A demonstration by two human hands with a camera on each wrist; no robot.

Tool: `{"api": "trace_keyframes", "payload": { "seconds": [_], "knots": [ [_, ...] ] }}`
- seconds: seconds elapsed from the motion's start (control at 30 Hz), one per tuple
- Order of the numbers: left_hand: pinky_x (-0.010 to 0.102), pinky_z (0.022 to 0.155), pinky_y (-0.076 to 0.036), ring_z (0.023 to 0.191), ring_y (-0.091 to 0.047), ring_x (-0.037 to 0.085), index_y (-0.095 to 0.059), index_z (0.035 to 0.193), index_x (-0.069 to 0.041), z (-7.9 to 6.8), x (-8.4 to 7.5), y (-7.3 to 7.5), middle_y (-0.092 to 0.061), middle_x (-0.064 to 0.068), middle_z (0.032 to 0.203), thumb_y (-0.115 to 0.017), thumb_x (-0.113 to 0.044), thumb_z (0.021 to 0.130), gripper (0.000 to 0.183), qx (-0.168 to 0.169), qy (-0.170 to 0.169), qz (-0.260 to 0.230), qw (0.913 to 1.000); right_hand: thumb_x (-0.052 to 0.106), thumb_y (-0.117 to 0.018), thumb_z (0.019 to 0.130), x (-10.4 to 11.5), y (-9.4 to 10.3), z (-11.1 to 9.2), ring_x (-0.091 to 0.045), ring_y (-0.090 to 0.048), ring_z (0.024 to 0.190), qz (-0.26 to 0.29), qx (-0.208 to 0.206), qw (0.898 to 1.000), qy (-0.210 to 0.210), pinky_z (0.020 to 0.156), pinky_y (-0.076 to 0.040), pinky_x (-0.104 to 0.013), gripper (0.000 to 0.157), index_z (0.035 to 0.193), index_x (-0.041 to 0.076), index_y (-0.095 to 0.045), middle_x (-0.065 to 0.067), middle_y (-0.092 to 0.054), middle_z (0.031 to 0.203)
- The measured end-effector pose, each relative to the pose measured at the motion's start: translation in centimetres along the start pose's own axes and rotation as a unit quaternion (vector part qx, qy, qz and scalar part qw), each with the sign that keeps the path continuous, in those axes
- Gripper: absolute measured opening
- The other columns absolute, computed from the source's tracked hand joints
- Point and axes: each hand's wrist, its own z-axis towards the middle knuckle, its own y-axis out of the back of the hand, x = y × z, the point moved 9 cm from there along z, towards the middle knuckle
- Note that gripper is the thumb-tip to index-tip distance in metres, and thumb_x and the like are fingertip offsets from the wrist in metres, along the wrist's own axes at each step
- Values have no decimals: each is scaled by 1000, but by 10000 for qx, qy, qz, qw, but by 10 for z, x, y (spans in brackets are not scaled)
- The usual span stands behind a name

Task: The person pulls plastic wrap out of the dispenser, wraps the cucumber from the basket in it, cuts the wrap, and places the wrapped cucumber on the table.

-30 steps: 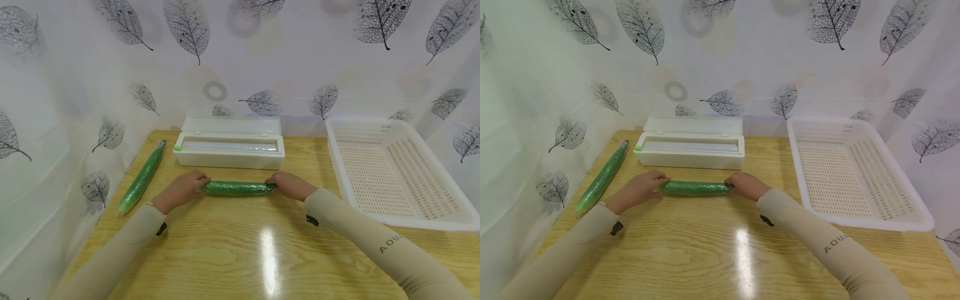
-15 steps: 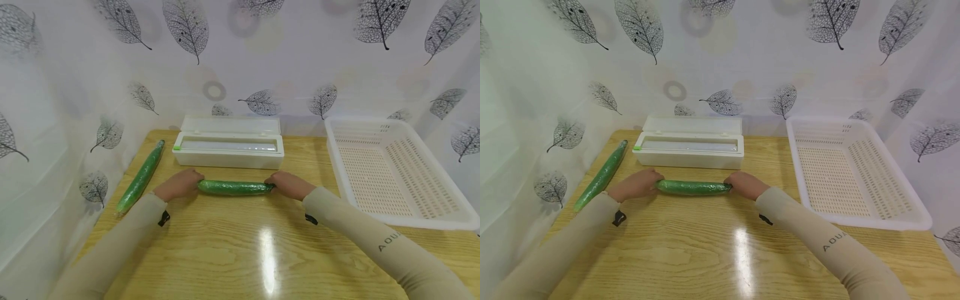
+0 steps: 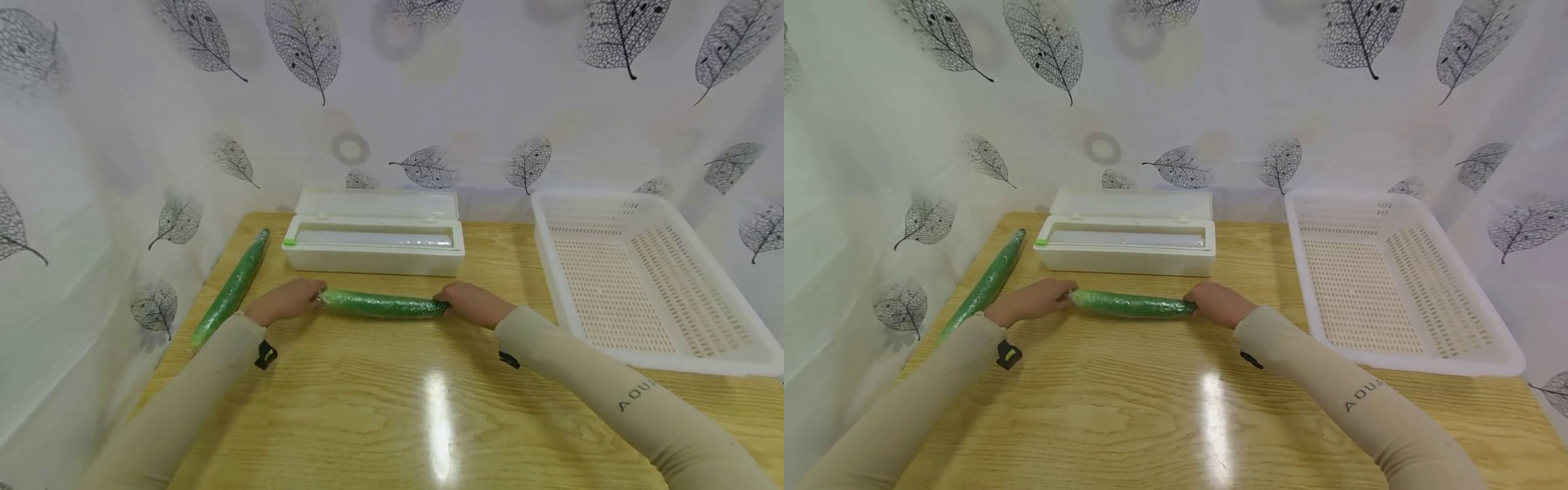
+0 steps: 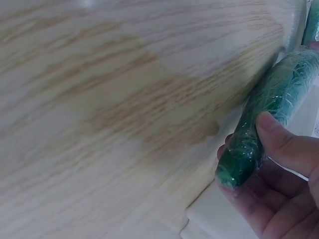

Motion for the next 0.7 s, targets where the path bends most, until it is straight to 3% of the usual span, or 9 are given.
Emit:
{"api": "trace_keyframes", "payload": {
  "seconds": [0.2,0.33,0.43,0.57,0.7],
  "knots": [
    [38,80,-50,87,-58,19,-60,104,-2,-1,-6,1,-63,7,95,-59,-11,90,16,-44,-46,170,9998,7,-71,81,1,0,0,-19,-67,88,-62,22,10000,-1,74,-55,-29,20,100,3,-69,-8,-70,93],
    [36,75,-49,83,-56,18,-61,110,-1,-2,-7,2,-61,7,93,-65,-23,88,31,-73,3,149,9999,7,-71,80,1,0,0,-20,-67,89,-103,30,9999,6,74,-55,-29,22,102,3,-69,-9,-70,94],
    [36,75,-49,85,-57,18,-61,115,1,-3,-3,5,-64,10,99,-59,-23,93,33,-164,114,-269,9994,7,-71,81,2,0,0,-20,-67,89,-123,28,9999,-2,75,-55,-29,21,101,3,-69,-9,-70,94],
    [44,90,-50,106,-61,29,-56,124,5,-6,1,10,-63,18,119,-49,-17,98,35,-244,203,-592,9977,7,-71,80,3,0,0,-20,-67,88,-244,24,9997,37,74,-55,-29,22,102,2,-69,-10,-70,93],
    [45,91,-51,107,-62,31,-62,117,3,-7,1,14,-65,17,115,-51,-13,97,28,-294,178,-599,9976,7,-71,80,4,1,0,-21,-66,87,-339,8,9994,12,74,-55,-29,22,101,2,-68,-10,-69,91]
  ]
}}
